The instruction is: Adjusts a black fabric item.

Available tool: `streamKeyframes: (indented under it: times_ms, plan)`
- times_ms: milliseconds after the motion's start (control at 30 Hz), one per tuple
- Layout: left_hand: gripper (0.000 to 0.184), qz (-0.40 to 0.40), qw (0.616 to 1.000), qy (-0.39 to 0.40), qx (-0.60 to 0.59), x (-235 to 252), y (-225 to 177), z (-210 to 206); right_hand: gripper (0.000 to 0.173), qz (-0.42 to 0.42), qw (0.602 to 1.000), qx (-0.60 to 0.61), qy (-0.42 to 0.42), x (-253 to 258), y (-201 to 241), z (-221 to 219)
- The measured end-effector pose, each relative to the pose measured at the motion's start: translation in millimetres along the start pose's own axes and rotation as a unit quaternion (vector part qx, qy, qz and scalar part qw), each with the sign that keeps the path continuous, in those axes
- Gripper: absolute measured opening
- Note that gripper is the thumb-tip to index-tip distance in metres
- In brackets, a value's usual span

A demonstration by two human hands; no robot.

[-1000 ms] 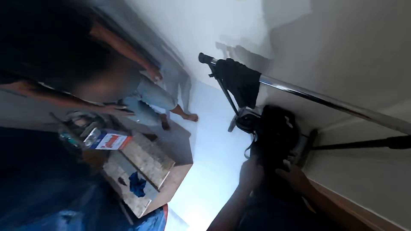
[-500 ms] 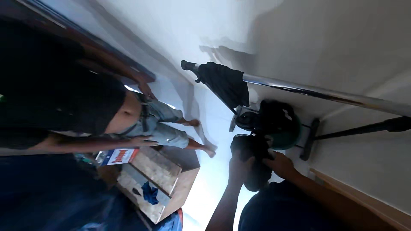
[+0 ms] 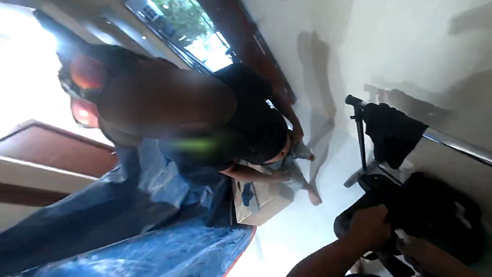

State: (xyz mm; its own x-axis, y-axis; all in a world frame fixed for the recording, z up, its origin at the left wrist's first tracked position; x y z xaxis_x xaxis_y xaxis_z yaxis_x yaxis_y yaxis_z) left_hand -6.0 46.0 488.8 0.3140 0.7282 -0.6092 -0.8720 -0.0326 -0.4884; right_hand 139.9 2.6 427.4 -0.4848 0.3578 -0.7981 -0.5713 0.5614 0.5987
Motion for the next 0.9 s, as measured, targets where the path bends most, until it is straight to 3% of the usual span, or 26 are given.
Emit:
streamKeyframes:
  times_ms: [100, 167, 267, 333, 400, 433, 533, 600, 733, 800, 900]
  plan:
    - [0.032, -0.052, 0.998, 0.013, 0.03, -7, -12, -4, 0.02, 0.028, 0.992, 0.105, 0.064, 23, -9, -8]
    - [0.031, -0.088, 0.995, 0.018, 0.045, -10, -17, -12, 0.02, 0.055, 0.985, 0.143, 0.083, 28, -12, -6]
    - [0.03, -0.128, 0.991, 0.02, 0.04, -13, -21, -22, 0.014, 0.125, 0.966, 0.223, 0.024, 16, -6, -4]
    - [0.029, -0.129, 0.991, 0.028, 0.028, -17, -24, -25, 0.018, 0.173, 0.928, 0.329, -0.02, 20, -9, -9]
    - [0.029, -0.123, 0.992, 0.033, 0.021, -20, -26, -25, 0.026, 0.241, 0.877, 0.416, -0.006, 37, -14, -14]
    - [0.029, -0.118, 0.992, 0.035, 0.016, -21, -25, -27, 0.025, 0.249, 0.874, 0.418, -0.008, 43, -16, -16]
    - [0.031, -0.113, 0.991, 0.06, -0.026, -15, -18, -45, 0.019, 0.162, 0.947, 0.268, -0.069, 38, -33, -4]
    - [0.032, -0.117, 0.989, 0.062, -0.07, -11, -11, -56, 0.016, 0.093, 0.973, 0.201, -0.056, 33, -29, 0]
    - [0.031, -0.109, 0.981, 0.036, -0.154, -13, -4, -63, 0.018, 0.098, 0.986, 0.136, 0.025, 25, -22, 1]
    - [0.029, -0.101, 0.978, 0.039, -0.18, -16, -4, -59, 0.02, 0.101, 0.992, 0.067, 0.02, 10, -15, 1]
    - [0.029, -0.077, 0.978, 0.024, -0.194, -18, -5, -48, 0.039, 0.098, 0.988, -0.115, -0.005, 0, 11, 5]
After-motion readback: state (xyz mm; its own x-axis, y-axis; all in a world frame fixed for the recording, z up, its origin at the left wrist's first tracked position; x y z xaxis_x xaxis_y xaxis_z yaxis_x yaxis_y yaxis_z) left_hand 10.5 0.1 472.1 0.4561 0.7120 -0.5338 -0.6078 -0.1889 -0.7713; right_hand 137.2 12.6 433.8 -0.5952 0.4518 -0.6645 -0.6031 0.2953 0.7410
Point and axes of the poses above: each hand's wrist, its own x-axis towards the middle knuckle, its own z-axis out of the back of the hand, y = z × x, the point moved 5 cm from there along x, towards the middle knuckle, and after that the axes turned 10 degrees about y, right-handed, at the moved point
